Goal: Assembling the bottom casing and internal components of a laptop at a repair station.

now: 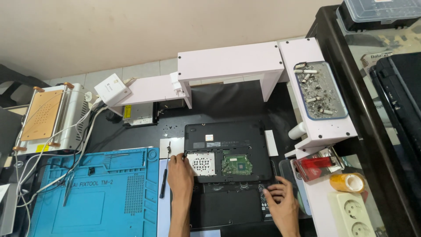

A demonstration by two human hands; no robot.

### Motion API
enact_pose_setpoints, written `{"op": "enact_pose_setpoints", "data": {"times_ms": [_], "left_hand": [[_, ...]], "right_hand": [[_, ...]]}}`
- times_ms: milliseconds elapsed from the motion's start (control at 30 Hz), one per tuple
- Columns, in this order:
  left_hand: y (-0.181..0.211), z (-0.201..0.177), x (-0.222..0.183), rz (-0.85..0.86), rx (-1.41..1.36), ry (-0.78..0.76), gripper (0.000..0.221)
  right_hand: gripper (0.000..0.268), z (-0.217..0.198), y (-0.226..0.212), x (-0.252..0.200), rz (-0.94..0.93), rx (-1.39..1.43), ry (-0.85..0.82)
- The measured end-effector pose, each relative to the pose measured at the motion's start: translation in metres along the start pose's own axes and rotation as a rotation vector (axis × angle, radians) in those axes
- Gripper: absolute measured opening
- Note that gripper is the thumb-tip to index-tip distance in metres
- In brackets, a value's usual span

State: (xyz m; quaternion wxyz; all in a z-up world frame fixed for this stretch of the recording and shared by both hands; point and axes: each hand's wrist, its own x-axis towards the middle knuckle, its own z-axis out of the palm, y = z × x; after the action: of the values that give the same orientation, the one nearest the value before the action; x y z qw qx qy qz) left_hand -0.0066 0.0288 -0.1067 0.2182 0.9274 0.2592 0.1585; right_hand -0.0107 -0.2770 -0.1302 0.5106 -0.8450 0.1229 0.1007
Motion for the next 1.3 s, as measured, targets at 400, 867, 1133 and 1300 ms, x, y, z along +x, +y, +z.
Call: {"op": "enact_pose_setpoints", "data": {"times_ms": [400,867,1133,1300], "left_hand": [[0.005,-0.096,-0.068,-0.009,0.274,-0.905,0.123],[-0.029,-0.080,-0.081,-0.083,-0.004,-0.805,0.092],[-0.032,-0.076,-0.069,-0.272,-0.497,-0.581,0.028],[-0.017,-0.047,-0.043,-0.203,-0.668,-0.125,0.033]], "right_hand": [[0.125,-0.023,-0.047,-0.018,-0.085,-0.748,-0.719],[0.111,-0.020,-0.029,-0.019,-0.167,-0.505,-0.638],[0.072,-0.013,-0.012,-0.015,-0.032,-0.129,-0.610],[0.063,0.012,-0.036,0.011,-0.245,0.173,-0.198]]}}
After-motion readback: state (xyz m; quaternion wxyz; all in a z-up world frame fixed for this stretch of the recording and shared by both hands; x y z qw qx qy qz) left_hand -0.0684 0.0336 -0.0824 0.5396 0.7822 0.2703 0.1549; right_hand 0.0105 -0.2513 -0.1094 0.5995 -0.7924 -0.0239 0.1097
